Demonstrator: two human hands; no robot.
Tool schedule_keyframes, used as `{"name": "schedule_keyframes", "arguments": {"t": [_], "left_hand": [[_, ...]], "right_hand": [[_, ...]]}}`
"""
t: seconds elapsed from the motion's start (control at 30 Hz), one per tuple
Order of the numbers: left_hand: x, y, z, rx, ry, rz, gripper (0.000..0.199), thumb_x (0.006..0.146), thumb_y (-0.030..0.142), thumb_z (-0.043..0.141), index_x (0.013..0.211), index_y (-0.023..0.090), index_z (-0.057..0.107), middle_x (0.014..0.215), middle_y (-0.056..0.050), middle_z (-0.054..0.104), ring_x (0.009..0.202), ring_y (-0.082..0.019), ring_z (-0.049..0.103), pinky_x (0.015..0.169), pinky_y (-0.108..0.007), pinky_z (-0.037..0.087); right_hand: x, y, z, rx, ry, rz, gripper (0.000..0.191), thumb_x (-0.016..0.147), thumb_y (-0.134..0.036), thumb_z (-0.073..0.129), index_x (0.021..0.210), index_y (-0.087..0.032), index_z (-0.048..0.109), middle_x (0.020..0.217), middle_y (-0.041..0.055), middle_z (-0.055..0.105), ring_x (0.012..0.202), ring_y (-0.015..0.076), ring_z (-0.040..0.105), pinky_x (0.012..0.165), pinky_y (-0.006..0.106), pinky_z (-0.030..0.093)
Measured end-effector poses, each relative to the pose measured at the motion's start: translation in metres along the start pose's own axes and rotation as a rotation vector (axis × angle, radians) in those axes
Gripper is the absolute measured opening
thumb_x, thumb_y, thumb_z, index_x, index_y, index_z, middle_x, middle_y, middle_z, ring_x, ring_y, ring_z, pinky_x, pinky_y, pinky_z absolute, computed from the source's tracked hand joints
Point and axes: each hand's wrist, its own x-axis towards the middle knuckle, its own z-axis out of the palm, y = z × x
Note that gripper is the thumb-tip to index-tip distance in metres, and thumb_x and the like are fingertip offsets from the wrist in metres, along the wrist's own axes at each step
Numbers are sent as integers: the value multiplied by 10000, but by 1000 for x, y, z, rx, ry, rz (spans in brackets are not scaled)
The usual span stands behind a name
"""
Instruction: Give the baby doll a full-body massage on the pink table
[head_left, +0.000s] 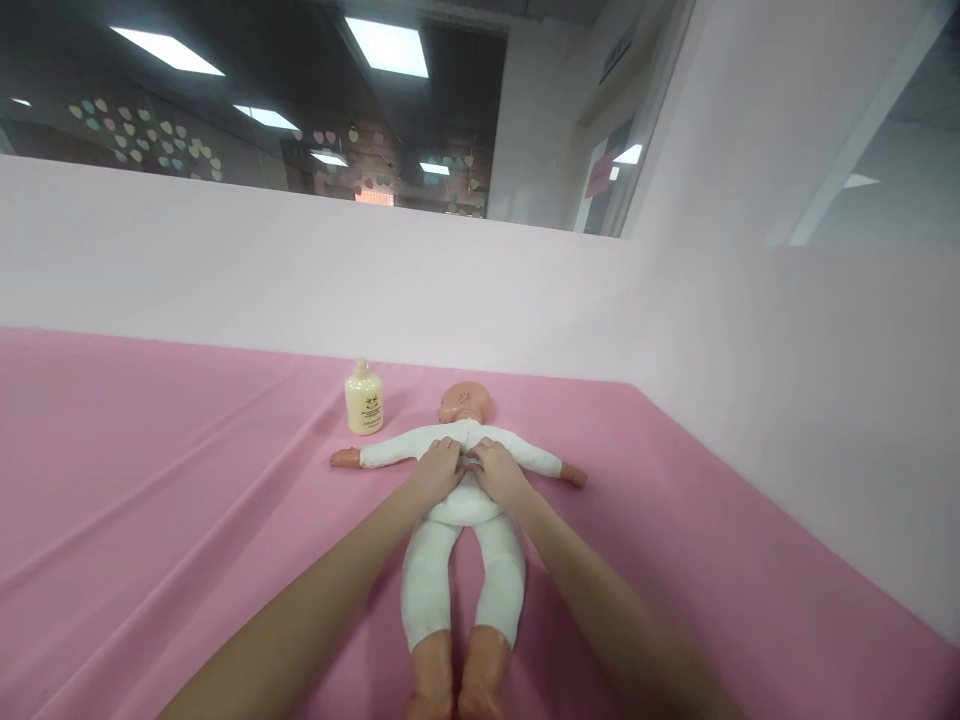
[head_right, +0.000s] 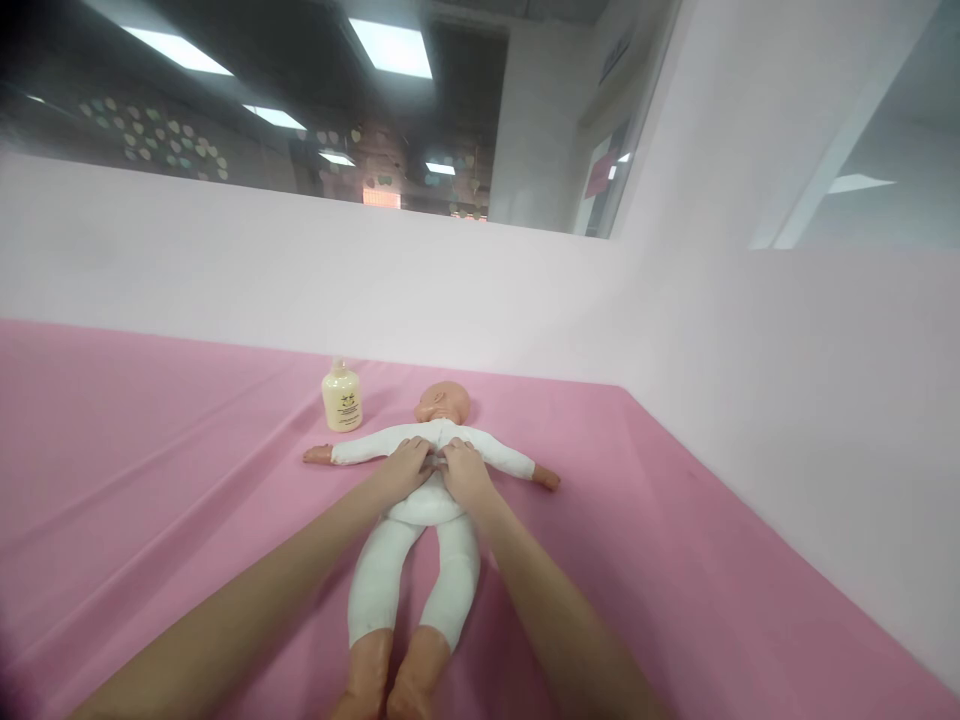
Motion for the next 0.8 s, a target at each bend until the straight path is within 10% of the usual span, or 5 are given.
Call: {"name": "schedule_keyframes", "arguments": {"t": [0.8], "left_hand": [[4, -8, 9, 5, 123, 84, 164, 907, 137, 453, 823, 185, 584, 911, -92, 636, 902, -230, 578, 822, -349, 436]], "right_hand": [[2, 11, 16, 72, 168, -82, 112, 898, -99, 561, 844, -174, 623, 944, 51, 646, 945, 189, 557, 889, 307, 427]]}}
